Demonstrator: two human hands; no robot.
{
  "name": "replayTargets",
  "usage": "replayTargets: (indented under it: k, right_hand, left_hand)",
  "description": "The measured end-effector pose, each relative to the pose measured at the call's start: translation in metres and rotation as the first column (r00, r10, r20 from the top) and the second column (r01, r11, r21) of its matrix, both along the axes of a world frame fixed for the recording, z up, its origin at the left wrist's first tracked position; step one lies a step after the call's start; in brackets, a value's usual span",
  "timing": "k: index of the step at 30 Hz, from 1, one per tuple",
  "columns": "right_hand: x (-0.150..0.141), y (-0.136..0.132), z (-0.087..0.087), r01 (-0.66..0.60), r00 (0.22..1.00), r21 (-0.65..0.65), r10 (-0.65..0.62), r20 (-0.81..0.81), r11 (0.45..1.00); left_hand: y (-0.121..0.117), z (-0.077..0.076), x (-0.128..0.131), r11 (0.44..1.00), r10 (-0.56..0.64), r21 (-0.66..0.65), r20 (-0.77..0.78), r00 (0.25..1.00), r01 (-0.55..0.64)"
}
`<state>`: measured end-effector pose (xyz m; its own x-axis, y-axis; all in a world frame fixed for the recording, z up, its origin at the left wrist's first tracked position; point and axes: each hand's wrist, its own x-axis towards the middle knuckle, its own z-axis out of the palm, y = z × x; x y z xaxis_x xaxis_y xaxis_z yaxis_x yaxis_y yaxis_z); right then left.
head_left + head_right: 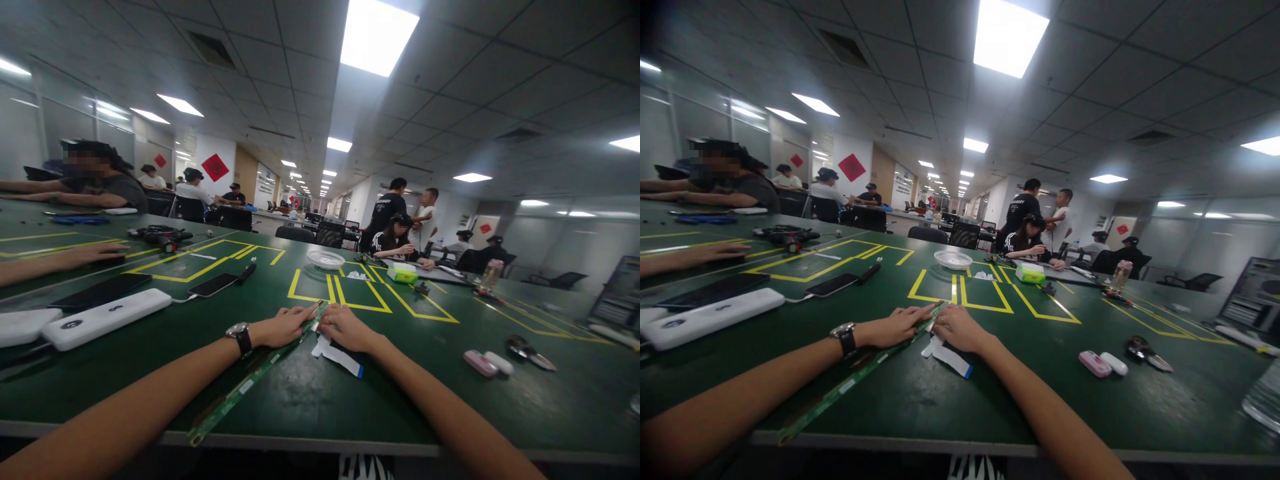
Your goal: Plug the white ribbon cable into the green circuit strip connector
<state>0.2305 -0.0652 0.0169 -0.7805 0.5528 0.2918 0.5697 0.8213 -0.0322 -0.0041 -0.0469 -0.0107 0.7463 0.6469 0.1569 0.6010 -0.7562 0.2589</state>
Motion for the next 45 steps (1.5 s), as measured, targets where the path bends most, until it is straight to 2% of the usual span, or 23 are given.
replayTargets:
  k: [4,8,10,13,15,17,18,19,20,23,26,30,45]
  right_hand:
    - [-0.002,-0.002,-0.006,-0.016,1.000,0.051,0.016,0.004,0.999]
    - [-0.004,0.000,-0.011,-0.141,0.990,0.026,0.141,0.010,0.990]
    - [-0.002,0.005,-0.011,-0.145,0.989,0.003,0.145,0.013,0.989]
    - [0.013,0.019,-0.013,-0.041,0.999,-0.007,0.041,0.008,0.999]
    - [0.033,0.031,-0.014,0.115,0.993,-0.002,-0.115,0.014,0.993]
    - [0.059,0.043,-0.015,0.350,0.935,0.001,-0.350,0.050,0.937]
    - [0.074,0.048,-0.016,0.474,0.877,0.006,-0.473,0.081,0.880]
    - [0.089,0.052,-0.016,0.602,0.793,0.019,-0.600,0.102,0.798]
    - [0.103,0.055,-0.017,0.667,0.739,0.029,-0.665,0.104,0.745]
    - [0.135,0.059,-0.018,0.775,0.623,0.054,-0.776,0.102,0.630]
    - [0.147,0.062,-0.021,0.815,0.566,0.069,-0.817,0.110,0.575]
    - [0.146,0.068,-0.027,0.828,0.547,0.060,-0.826,0.135,0.557]
    - [0.156,0.078,-0.037,0.833,0.550,-0.040,-0.817,0.172,0.552]
  left_hand:
    - [-0.006,0.002,0.003,1.000,-0.018,-0.011,0.020,1.000,0.018]
    - [-0.006,0.003,0.003,0.999,0.045,-0.009,0.026,0.999,-0.045]
    - [-0.004,0.004,0.002,0.996,0.088,0.012,0.064,0.994,-0.089]
    - [0.000,0.008,0.001,0.984,0.156,0.066,0.162,0.974,-0.168]
    - [0.002,0.010,-0.002,0.972,0.185,0.101,0.219,0.958,-0.211]
    - [0.003,0.012,-0.005,0.966,0.192,0.127,0.240,0.952,-0.227]
    - [0.003,0.013,-0.006,0.964,0.191,0.138,0.238,0.952,-0.227]
    - [0.003,0.013,-0.007,0.963,0.188,0.148,0.230,0.955,-0.225]
    - [0.002,0.012,-0.007,0.963,0.181,0.159,0.220,0.959,-0.218]
    - [-0.002,0.011,-0.005,0.964,0.155,0.187,0.185,0.970,-0.189]
    - [-0.006,0.009,0.000,0.969,0.122,0.196,0.148,0.982,-0.150]
    - [-0.010,0.010,0.003,0.977,0.077,0.189,0.120,0.990,-0.099]
    - [-0.008,0.007,0.002,0.982,0.037,0.179,0.081,0.996,-0.051]
